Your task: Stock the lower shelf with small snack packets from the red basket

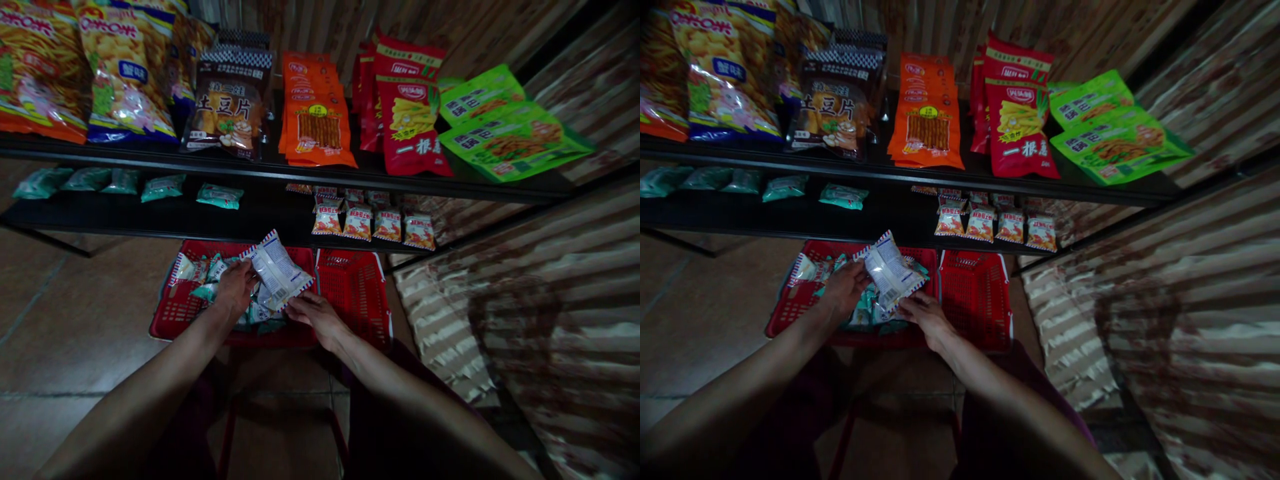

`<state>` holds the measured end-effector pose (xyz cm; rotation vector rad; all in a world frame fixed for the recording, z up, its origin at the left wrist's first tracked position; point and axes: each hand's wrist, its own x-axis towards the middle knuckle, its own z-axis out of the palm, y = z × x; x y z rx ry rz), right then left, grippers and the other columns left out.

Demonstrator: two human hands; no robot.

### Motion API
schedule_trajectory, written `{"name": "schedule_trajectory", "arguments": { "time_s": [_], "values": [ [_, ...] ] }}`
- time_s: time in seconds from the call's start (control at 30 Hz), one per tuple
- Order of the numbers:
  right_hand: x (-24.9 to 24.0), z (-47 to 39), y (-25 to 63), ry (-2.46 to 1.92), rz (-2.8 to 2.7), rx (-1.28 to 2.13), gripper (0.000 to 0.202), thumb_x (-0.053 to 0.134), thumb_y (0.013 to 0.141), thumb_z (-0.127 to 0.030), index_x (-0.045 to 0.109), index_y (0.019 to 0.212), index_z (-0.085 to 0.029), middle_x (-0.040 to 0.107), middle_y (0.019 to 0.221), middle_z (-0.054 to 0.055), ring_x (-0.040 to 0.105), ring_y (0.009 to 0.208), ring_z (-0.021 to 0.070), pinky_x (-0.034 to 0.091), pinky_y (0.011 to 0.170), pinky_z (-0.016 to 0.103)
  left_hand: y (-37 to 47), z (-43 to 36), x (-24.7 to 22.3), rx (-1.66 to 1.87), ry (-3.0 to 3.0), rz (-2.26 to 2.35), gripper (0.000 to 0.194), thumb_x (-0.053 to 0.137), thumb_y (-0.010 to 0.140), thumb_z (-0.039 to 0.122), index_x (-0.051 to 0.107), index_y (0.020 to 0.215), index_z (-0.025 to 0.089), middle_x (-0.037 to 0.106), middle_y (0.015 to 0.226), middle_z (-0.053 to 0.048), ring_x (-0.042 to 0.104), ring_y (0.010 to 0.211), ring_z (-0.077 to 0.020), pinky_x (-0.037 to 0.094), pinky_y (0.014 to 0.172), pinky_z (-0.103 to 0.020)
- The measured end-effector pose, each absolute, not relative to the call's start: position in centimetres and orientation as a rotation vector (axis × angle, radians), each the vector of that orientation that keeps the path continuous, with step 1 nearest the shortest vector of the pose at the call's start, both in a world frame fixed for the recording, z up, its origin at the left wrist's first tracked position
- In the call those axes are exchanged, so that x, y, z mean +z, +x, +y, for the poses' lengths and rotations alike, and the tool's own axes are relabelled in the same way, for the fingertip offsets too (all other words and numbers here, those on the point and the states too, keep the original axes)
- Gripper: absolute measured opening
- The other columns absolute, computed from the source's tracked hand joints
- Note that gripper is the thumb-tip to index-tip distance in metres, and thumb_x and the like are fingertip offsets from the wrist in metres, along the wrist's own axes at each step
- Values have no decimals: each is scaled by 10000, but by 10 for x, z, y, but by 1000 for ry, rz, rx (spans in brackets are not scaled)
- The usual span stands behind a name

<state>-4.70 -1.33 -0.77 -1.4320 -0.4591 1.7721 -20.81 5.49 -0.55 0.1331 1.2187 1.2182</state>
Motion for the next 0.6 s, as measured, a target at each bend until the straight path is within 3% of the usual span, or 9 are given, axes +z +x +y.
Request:
{"name": "schedule_trajectory", "arguments": {
  "time_s": [0.37,0.6],
  "values": [
    [-6,-6,-39,-1365,-571,1669,408,825,495,-420,678,806,-200,710,870,16,644,804,153,491,819,326,-215,54,-2,1207,173,1217,187,543,762,85,491,619,194,607,610,46,569,579,-95,459,647,-236],
    [-15,-3,-35,-1389,-533,1612,403,825,512,-398,688,833,-197,705,902,18,630,786,137,483,767,288,-216,54,1,1162,199,1192,120,561,741,110,538,648,182,635,652,10,595,626,-111,471,673,-247]
  ]
}}
